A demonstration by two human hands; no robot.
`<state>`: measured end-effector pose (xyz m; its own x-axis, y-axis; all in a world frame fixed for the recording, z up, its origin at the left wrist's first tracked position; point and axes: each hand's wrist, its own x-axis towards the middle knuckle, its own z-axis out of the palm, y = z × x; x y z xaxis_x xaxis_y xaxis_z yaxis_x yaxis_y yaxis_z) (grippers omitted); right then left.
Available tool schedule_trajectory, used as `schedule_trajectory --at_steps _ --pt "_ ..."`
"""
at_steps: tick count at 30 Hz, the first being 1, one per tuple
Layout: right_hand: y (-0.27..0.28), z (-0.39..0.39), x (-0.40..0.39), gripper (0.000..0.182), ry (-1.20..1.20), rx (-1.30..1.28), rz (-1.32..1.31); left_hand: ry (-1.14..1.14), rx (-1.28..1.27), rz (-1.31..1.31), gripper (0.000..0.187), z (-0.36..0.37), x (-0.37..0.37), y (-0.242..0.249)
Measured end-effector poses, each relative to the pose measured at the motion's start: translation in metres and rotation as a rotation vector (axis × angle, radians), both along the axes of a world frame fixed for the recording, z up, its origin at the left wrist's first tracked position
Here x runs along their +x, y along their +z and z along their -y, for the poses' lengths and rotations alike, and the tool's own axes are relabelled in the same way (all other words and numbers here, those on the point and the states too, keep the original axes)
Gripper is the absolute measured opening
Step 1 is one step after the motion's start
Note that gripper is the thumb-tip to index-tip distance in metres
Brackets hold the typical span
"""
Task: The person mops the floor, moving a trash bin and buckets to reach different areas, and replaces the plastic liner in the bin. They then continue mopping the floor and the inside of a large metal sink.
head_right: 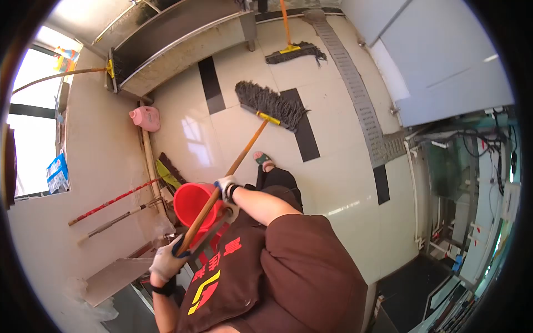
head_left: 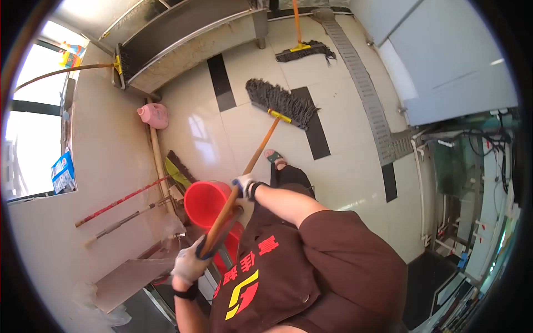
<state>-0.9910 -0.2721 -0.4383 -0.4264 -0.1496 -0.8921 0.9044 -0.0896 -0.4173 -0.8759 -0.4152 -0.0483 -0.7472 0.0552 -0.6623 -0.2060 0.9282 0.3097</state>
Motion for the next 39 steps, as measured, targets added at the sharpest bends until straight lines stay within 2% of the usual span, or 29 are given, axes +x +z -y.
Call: schedule_trajectory --at_steps 1,3,6,8,12,13,15,17,19,22,25,27,29,31,33,35,37,38,39 --pt "-0.02 0.028 0.036 0.017 0.113 0.017 -0.169 0.01 -0.003 0.025 0.06 0.019 0.018 0.016" --pt "0.054 0.045 0.084 0.017 -0.172 -0.165 0.237 -0.025 0.077 -0.019 0.059 0.049 0.05 0.037" --pt "0.07 0.071 0.14 0.018 -0.145 -0.324 0.441 0.11 0.054 0.209 0.058 0.062 0.062 0.079" --pt "0.072 0.07 0.155 0.02 -0.042 -0.45 0.52 0.104 0.087 0.2 0.058 0.077 0.07 0.078" --pt "0.073 0.044 0.16 0.023 -0.143 -0.432 0.495 0.131 0.201 0.154 0.056 0.071 0.077 0.058" --pt "0.055 0.04 0.163 0.024 -0.185 -0.407 0.44 0.134 0.264 0.109 0.056 0.069 0.079 0.047" --pt "0.065 0.003 0.15 0.026 -0.218 -0.279 0.363 0.155 0.235 0.135 0.056 0.039 0.073 0.036" --pt "0.049 -0.036 0.136 0.022 -0.231 -0.199 0.278 0.285 0.241 0.251 0.056 -0.002 0.064 0.021" --pt "0.029 -0.085 0.12 0.02 -0.362 -0.064 0.164 0.061 0.349 0.043 0.056 -0.028 0.061 -0.021" --pt "0.03 -0.182 0.074 0.019 -0.333 0.05 0.122 0.165 0.334 0.219 0.056 -0.129 0.018 -0.017" --pt "0.025 -0.269 0.012 0.019 -0.279 0.127 0.071 0.115 0.423 0.087 0.055 -0.202 -0.022 -0.049" --pt "0.003 -0.324 -0.031 0.021 -0.238 0.142 -0.038 0.156 0.436 0.087 0.052 -0.265 -0.059 -0.047" --pt "0.026 -0.374 -0.067 0.021 -0.414 0.174 -0.024 0.326 0.502 0.216 0.051 -0.318 -0.09 -0.049" --pt "0.018 -0.415 -0.099 0.019 -0.548 0.124 -0.031 0.329 0.515 0.21 0.051 -0.36 -0.113 -0.049" --pt "0.015 -0.441 -0.124 0.018 -0.578 0.076 -0.054 0.349 0.55 0.182 0.051 -0.376 -0.127 -0.041" --pt "0.073 -0.448 -0.134 0.02 -0.746 -0.254 -0.098 0.399 0.578 0.213 0.053 -0.365 -0.135 -0.007" --pt "0.124 -0.452 -0.148 0.017 -0.831 -0.398 -0.139 0.43 0.589 0.184 0.053 -0.348 -0.136 0.038" --pt "0.134 -0.451 -0.158 0.015 -0.888 -0.513 -0.13 0.425 0.632 0.141 0.052 -0.333 -0.133 0.057" --pt "0.102 -0.449 -0.172 0.017 -0.89 -0.626 -0.318 0.43 0.668 0.082 0.051 -0.317 -0.127 0.076"
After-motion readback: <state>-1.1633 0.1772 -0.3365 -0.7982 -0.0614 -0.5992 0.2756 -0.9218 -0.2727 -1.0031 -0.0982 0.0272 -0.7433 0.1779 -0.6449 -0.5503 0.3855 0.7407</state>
